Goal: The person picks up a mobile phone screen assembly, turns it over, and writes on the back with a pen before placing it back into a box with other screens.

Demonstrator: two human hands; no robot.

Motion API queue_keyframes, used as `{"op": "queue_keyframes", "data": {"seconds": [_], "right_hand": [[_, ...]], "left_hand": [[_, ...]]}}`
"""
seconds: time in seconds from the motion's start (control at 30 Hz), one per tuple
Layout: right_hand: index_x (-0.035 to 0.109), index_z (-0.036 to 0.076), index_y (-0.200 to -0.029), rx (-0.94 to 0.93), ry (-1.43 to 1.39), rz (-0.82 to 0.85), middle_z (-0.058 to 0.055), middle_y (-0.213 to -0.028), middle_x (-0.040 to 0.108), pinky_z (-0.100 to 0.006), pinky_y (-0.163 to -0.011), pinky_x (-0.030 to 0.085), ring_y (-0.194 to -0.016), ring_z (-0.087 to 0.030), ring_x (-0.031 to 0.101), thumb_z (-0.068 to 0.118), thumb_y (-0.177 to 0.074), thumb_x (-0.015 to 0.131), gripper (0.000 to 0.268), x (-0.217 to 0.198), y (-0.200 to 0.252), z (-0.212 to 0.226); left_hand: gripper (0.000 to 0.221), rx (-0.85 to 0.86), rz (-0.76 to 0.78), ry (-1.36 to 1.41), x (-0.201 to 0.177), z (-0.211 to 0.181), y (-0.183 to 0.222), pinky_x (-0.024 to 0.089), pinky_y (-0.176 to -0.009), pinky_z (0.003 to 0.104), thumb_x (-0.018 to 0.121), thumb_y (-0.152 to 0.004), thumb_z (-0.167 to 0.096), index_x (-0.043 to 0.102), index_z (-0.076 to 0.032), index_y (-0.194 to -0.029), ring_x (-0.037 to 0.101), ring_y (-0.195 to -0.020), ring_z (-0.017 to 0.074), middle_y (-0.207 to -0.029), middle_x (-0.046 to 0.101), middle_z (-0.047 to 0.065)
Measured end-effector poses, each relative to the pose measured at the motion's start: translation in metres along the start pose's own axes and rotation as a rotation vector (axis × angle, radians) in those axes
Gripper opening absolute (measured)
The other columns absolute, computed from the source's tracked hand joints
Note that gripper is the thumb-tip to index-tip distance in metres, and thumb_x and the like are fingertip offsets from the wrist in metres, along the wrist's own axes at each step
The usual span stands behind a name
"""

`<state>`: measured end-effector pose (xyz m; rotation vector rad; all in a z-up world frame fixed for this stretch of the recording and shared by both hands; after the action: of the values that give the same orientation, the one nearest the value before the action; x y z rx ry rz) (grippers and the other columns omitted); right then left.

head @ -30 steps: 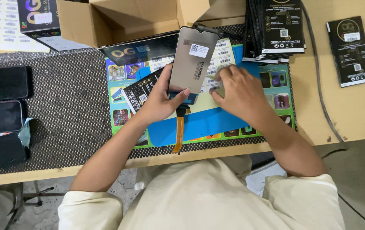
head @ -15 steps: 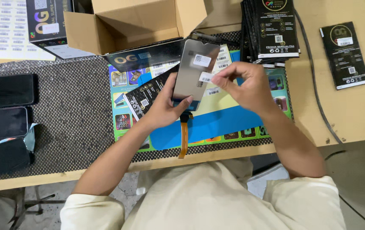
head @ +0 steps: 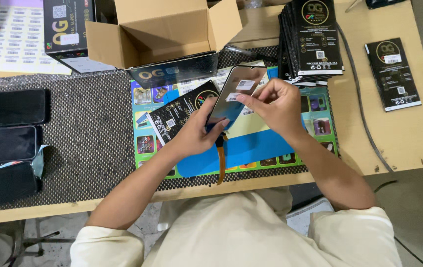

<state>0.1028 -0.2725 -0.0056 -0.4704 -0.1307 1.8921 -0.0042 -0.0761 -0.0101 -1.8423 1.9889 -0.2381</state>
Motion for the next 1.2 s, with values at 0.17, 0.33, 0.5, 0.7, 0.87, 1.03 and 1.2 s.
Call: {"op": "queue_keyframes", "data": {"seconds": [0.17,0.33,0.5,0.7,0.87,1.03,1.2], "right_hand": [[0.060,-0.004,-0.116,0.103,-0.235,0.086,-0.019,-0.091,0.075,-0.025,-0.061,0.063,-0.072,-0.018,0.074,0.007,-0.088,0.087,0.040,-0.003,-0.006,-0.005],[0.066,-0.008,-0.121,0.001,-0.148,0.136,-0.019,-0.089,0.075,-0.030,-0.065,0.064,-0.070,-0.019,0.074,0.002,-0.090,0.083,0.037,0.006,0.000,0.007],[0.070,-0.009,-0.112,-0.109,-0.076,0.329,-0.018,-0.086,0.078,-0.034,-0.065,0.064,-0.070,-0.023,0.078,-0.003,-0.089,0.076,0.025,0.022,0.008,0.026],[0.070,-0.007,-0.125,-0.082,-0.022,0.259,-0.022,-0.091,0.074,-0.035,-0.059,0.061,-0.070,-0.028,0.074,0.013,-0.102,0.067,0.030,-0.005,-0.012,-0.009],[0.067,-0.004,-0.135,-0.230,0.472,0.172,-0.021,-0.118,0.067,-0.040,-0.064,0.054,-0.075,-0.030,0.070,0.006,-0.103,0.067,0.034,-0.019,-0.028,-0.009],[0.039,0.000,-0.160,0.044,0.938,0.307,-0.027,-0.162,0.034,-0.058,-0.061,0.056,-0.078,-0.050,0.068,0.024,-0.112,0.043,0.054,0.001,-0.035,-0.016],[0.019,0.011,-0.167,0.172,1.127,0.322,-0.028,-0.166,0.031,-0.057,-0.063,0.058,-0.083,-0.051,0.070,0.015,-0.107,0.054,0.070,0.007,-0.041,-0.056]], "left_hand": [[0.033,-0.017,-0.055,0.046,0.000,0.000,0.002,0.058,-0.084,0.047,0.065,-0.095,0.002,0.053,-0.004,-0.125,0.069,-0.092,0.0202,-0.090,0.069,0.017],[0.031,-0.098,-0.092,0.156,-0.003,-0.009,-0.006,0.058,-0.089,0.051,0.071,-0.095,-0.008,0.056,-0.009,-0.122,0.065,-0.093,0.0145,-0.092,0.071,0.011],[0.036,-0.219,-0.273,0.073,0.001,-0.005,-0.001,0.058,-0.080,0.050,0.078,-0.093,-0.017,0.058,0.003,-0.115,0.066,-0.092,0.0224,-0.091,0.069,0.023],[0.033,-0.249,-0.205,0.167,-0.011,-0.002,-0.002,0.053,-0.100,0.051,0.043,-0.111,-0.018,0.047,-0.003,-0.140,0.060,-0.102,0.0185,-0.110,0.066,0.013],[0.045,-0.263,-0.143,0.220,-0.011,0.009,0.002,0.044,-0.112,0.046,0.034,-0.111,-0.032,0.036,-0.007,-0.148,0.052,-0.124,0.0198,-0.131,0.057,0.012],[0.050,-0.288,-0.177,0.212,-0.010,0.011,0.001,0.060,-0.087,0.031,0.050,-0.106,-0.039,0.044,-0.009,-0.145,0.066,-0.111,0.0166,-0.129,0.064,0.008],[0.061,-0.347,-0.184,0.301,-0.009,0.004,0.002,0.070,-0.079,0.036,0.077,-0.089,-0.028,0.049,-0.009,-0.140,0.071,-0.106,0.0191,-0.124,0.071,0.011]]}}
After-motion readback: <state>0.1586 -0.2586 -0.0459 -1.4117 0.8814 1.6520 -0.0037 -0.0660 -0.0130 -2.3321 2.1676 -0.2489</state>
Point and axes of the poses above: each hand's wrist, its own y-axis away from the middle knuckle, its own x-axis out of the palm, z = x × y, the point moved 1 cm from there along -y, towards the middle knuckle
